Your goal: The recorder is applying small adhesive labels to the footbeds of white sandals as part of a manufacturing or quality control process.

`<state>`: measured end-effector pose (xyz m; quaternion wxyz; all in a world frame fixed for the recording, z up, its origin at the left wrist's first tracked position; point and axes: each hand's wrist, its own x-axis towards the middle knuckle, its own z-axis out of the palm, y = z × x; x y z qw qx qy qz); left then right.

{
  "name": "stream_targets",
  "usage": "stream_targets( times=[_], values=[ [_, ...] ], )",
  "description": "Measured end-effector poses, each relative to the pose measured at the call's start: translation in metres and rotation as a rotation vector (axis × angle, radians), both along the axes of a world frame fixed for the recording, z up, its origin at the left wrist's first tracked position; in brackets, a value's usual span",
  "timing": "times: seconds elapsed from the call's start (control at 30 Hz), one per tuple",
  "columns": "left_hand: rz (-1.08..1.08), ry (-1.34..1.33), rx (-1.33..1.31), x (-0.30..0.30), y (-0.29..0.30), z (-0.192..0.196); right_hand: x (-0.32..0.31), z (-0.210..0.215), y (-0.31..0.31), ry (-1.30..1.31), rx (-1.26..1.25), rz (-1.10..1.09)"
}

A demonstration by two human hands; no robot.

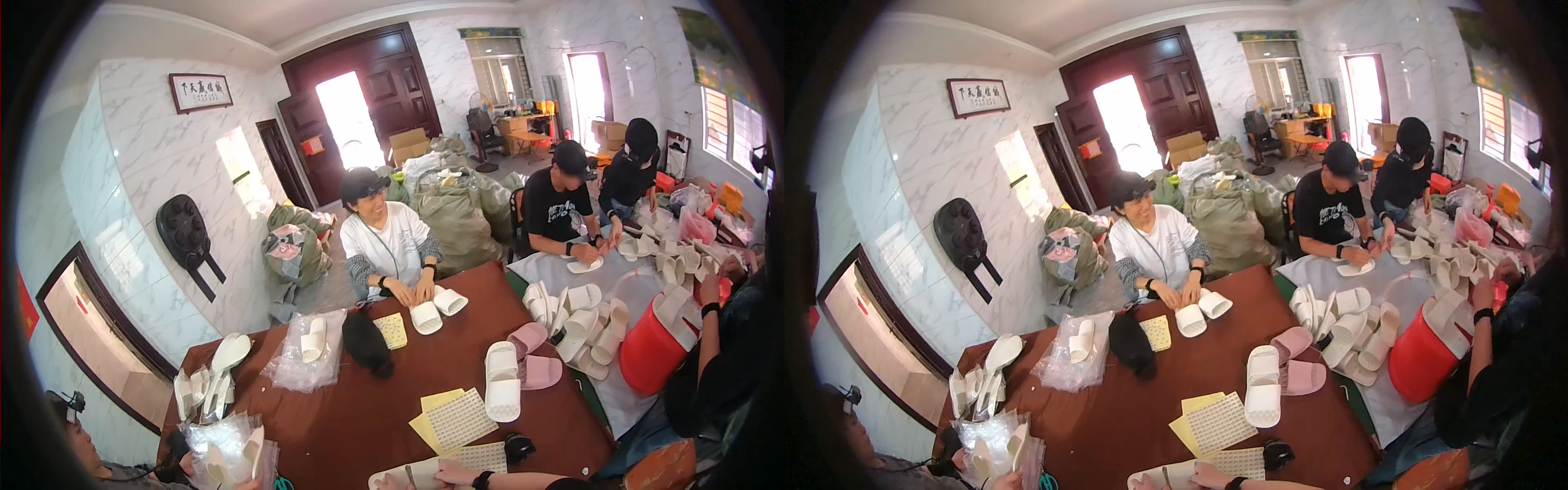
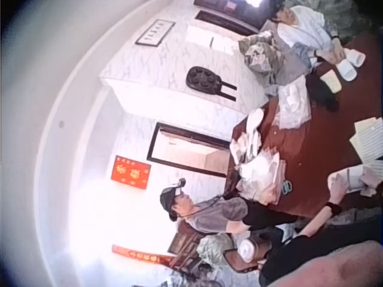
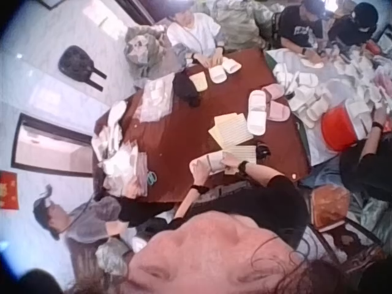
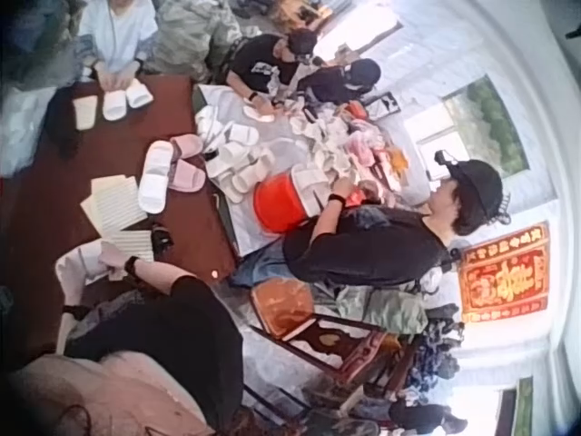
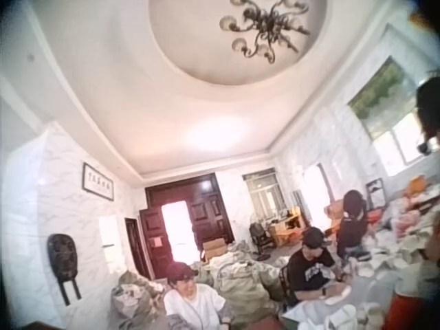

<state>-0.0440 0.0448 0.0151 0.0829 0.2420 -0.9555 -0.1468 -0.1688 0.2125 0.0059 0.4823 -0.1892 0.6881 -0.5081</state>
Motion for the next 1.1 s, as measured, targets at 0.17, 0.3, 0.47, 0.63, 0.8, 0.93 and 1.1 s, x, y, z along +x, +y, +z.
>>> stream_targets(
  times=[0.17,0.3,0.47,0.63,0.8,0.93,1.1],
  values=[
    [0.019,-0.007,0.084,0.003,-0.001,-0.003,-0.005,0.017,0.007,-0.063,-0.125,-0.005],
    [0.115,0.045,0.245,0.0,-0.012,-0.003,-0.009,0.022,0.006,-0.107,-0.142,-0.017],
    [-0.059,0.224,0.207,-0.019,0.005,0.039,-0.023,0.051,0.043,-0.063,-0.217,-0.16],
    [-0.253,0.396,0.372,-0.035,0.026,0.072,-0.03,0.074,0.095,-0.061,-0.261,-0.405],
    [-0.28,0.409,0.438,-0.031,0.021,0.062,-0.035,0.093,0.146,-0.184,-0.43,-0.924],
    [-0.183,0.286,0.521,-0.008,0.006,0.05,-0.043,0.101,0.178,-0.115,-0.601,-1.18],
    [-0.247,0.309,0.299,0.02,-0.001,0.049,-0.06,0.091,0.211,-0.059,-0.686,-1.4]
  ],
)
